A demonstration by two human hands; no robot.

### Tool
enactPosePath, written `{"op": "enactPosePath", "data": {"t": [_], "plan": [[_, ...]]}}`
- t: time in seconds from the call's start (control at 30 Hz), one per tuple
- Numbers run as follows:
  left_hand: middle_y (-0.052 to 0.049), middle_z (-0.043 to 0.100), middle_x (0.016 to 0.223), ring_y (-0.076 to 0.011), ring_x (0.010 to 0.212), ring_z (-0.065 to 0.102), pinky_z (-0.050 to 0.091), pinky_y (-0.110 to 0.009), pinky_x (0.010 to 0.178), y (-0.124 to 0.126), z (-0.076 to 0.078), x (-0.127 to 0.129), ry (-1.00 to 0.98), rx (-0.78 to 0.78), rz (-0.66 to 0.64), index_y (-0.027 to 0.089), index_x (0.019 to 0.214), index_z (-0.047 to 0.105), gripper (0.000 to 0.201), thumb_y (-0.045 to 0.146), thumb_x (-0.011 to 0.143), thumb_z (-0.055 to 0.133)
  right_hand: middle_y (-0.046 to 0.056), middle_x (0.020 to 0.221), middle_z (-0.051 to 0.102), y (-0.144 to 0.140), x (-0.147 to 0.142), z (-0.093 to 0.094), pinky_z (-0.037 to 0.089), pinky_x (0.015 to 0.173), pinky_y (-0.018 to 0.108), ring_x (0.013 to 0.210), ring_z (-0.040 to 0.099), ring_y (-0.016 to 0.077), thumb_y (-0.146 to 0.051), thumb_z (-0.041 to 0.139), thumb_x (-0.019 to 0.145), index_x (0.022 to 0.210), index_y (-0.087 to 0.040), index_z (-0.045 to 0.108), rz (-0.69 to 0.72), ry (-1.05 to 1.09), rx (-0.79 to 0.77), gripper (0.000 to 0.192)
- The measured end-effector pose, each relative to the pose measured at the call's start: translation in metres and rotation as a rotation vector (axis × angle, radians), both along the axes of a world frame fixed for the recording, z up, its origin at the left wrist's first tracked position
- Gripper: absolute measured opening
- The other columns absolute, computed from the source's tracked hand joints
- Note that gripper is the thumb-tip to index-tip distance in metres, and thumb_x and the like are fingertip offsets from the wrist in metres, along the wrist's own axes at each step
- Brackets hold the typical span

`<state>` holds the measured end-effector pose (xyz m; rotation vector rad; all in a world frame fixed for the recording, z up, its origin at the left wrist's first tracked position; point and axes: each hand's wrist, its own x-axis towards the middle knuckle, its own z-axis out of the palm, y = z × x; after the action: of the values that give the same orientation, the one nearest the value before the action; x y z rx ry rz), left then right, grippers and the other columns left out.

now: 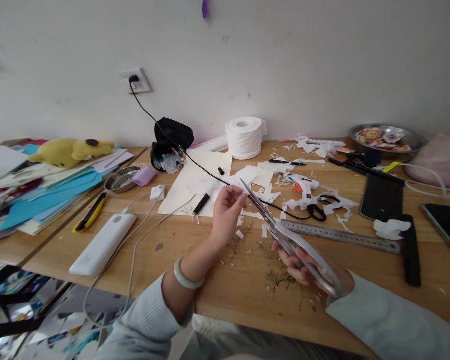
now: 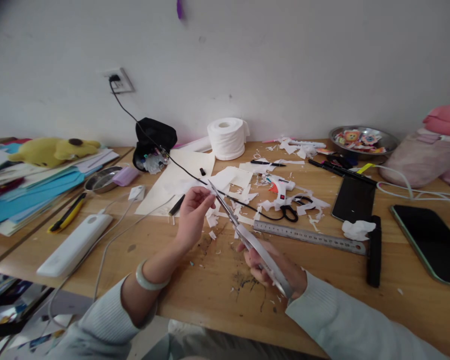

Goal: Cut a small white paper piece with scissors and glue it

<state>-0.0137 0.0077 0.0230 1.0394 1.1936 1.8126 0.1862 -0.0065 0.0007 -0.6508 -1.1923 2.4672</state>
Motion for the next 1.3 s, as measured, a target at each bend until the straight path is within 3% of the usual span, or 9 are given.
{"op": "enactPosePath", "data": {"t": [0.4,0.7,1.3], "plan": [[0.003,0.056,0.066,-0.0069,0.057,0.049,0.042,-0.02,0.057,-0.005,0.006,0.002,0.041,-0.072,-0.01,0.017,0.074,0.058,0.008,0.019,0.07,0.065,-0.01,0.058,0.034,-0.001,-0.001,0.005,0.015,0.032,0.014,0.036,0.023,-0.0019,-0.049,0.067,0.066,0.091,-0.02,0.053,-0.022,-0.067,0.002,0.041],[0.003,0.055,0.063,-0.0057,0.055,0.047,0.04,-0.018,0.054,-0.005,0.006,0.002,0.022,-0.077,-0.023,0.016,0.073,0.06,0.007,0.019,0.068,0.066,-0.011,0.055,0.032,0.003,-0.004,-0.005,0.018,0.029,0.015,0.032,0.023,-0.0015,-0.054,0.063,0.068,0.089,-0.019,0.05,0.037,-0.06,-0.008,0.043],[0.003,0.054,0.066,-0.0061,0.057,0.047,0.039,-0.019,0.056,-0.001,0.002,0.0,-0.014,-0.081,-0.028,0.016,0.072,0.059,0.008,0.02,0.069,0.065,-0.011,0.056,0.033,-0.003,-0.007,-0.009,0.015,0.028,0.014,0.032,0.02,-0.0018,-0.061,0.061,0.067,0.087,-0.021,0.049,-0.058,-0.094,-0.094,0.046]]}}
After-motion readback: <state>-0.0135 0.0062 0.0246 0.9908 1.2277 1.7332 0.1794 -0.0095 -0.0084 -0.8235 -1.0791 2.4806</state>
